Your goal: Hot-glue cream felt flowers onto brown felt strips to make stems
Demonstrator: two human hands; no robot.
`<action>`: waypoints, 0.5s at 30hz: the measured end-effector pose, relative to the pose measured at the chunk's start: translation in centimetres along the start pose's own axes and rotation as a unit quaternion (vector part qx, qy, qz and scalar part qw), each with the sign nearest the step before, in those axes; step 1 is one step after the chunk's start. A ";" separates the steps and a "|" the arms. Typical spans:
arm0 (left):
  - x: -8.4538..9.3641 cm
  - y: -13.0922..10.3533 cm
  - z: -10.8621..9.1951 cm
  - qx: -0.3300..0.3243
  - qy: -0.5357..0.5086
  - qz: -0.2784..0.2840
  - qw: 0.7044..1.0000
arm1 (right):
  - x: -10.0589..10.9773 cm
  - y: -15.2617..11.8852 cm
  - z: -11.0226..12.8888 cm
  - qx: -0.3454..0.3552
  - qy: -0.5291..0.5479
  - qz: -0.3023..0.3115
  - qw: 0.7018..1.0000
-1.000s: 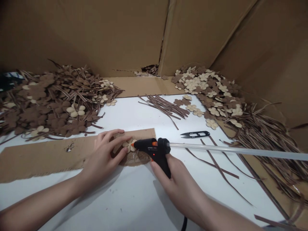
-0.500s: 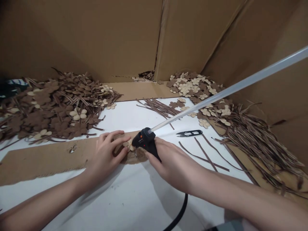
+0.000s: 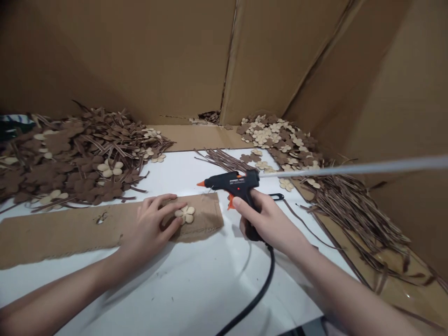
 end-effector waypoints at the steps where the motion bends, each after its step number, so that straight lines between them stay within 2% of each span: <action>1: 0.0 0.0 0.0 0.003 -0.004 -0.001 1.000 | -0.3 0.4 -0.6 0.003 0.039 -0.008 0.999; 4: 0.1 -0.2 0.0 0.009 -0.011 -0.008 1.000 | -1.8 1.5 -2.3 -0.020 0.112 0.027 0.993; 7: 0.2 -0.5 0.0 0.016 -0.009 -0.012 1.000 | -2.9 2.2 -3.7 -0.048 0.115 0.051 0.991; 11: 0.3 -0.7 -0.1 0.009 0.013 -0.007 1.000 | -3.0 2.3 -5.4 -0.065 0.080 0.052 0.993; 15: 0.4 -0.8 -0.4 -0.030 0.056 -0.026 0.998 | -2.4 2.1 -6.1 -0.076 0.021 0.049 0.996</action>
Point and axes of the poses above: each hand's wrist, its own y-axis towards the middle knuckle, its own x-axis out of the back of the hand, z = x × y, the point moved 3 cm from there along y, towards the middle knuckle, and after that the axes turned 1 degree about -x, right-handed, at the moved point
